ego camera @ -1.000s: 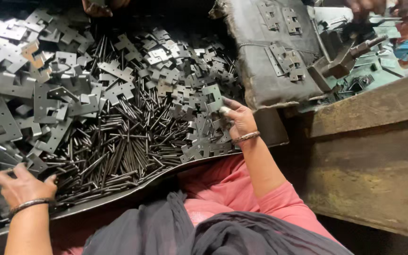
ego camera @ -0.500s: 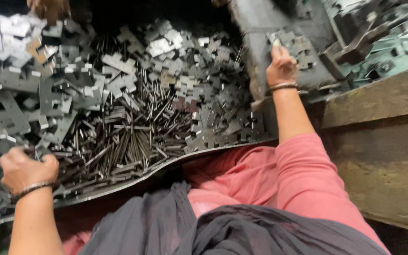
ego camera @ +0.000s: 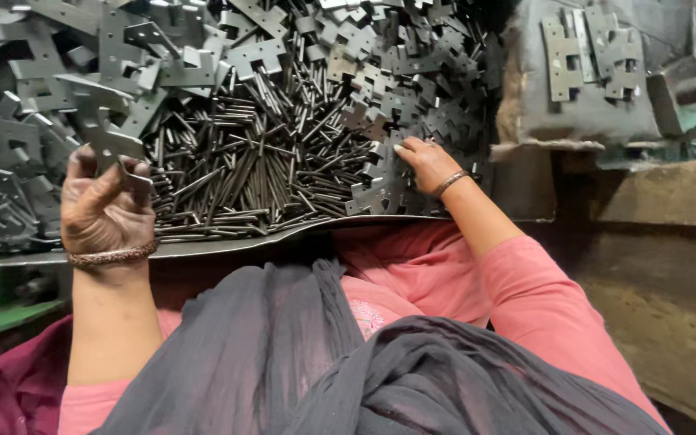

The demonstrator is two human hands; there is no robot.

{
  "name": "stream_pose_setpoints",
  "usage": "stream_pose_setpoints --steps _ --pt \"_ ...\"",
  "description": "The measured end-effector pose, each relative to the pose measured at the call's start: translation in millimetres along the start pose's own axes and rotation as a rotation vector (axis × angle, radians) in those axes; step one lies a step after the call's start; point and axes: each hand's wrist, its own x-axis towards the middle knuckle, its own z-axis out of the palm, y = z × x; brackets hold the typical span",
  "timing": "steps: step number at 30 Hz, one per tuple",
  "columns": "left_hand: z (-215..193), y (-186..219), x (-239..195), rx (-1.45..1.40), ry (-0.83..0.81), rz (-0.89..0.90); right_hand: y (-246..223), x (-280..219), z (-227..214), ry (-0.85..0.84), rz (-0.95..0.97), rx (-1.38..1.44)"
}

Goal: The person sorts through a large bin of small metal brackets and thin rods by hand, picking up individual pieces, turning them over, and setting them back down or moving them within the bin.

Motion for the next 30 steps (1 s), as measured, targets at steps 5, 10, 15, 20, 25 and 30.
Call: stream_pose_setpoints --steps 5,10,15,20,25,30 --pt "23 31 -4 -0.173 -0.303 -0.078 3 10 -9 -0.130 -0.032 -0.379" --pt "45 0 34 0.565 -0.226 0.208 -6 17 -32 -0.236 -0.022 -0.486" --pt "51 -100 52 2.164 -0.375 -0.039 -21 23 -54 0.068 0.105 0.163" --pt "29 -155 68 2.315 -0.362 0.123 -59 20 -74 0.424 0.374 1.227" --pt "11 -175 64 2.389 -0.400 0.263 -67 9 -77 0.472 0.539 1.499" --pt "16 -177 72 2.503 -0.405 0.344 -49 7 -48 0.509 0.834 1.708"
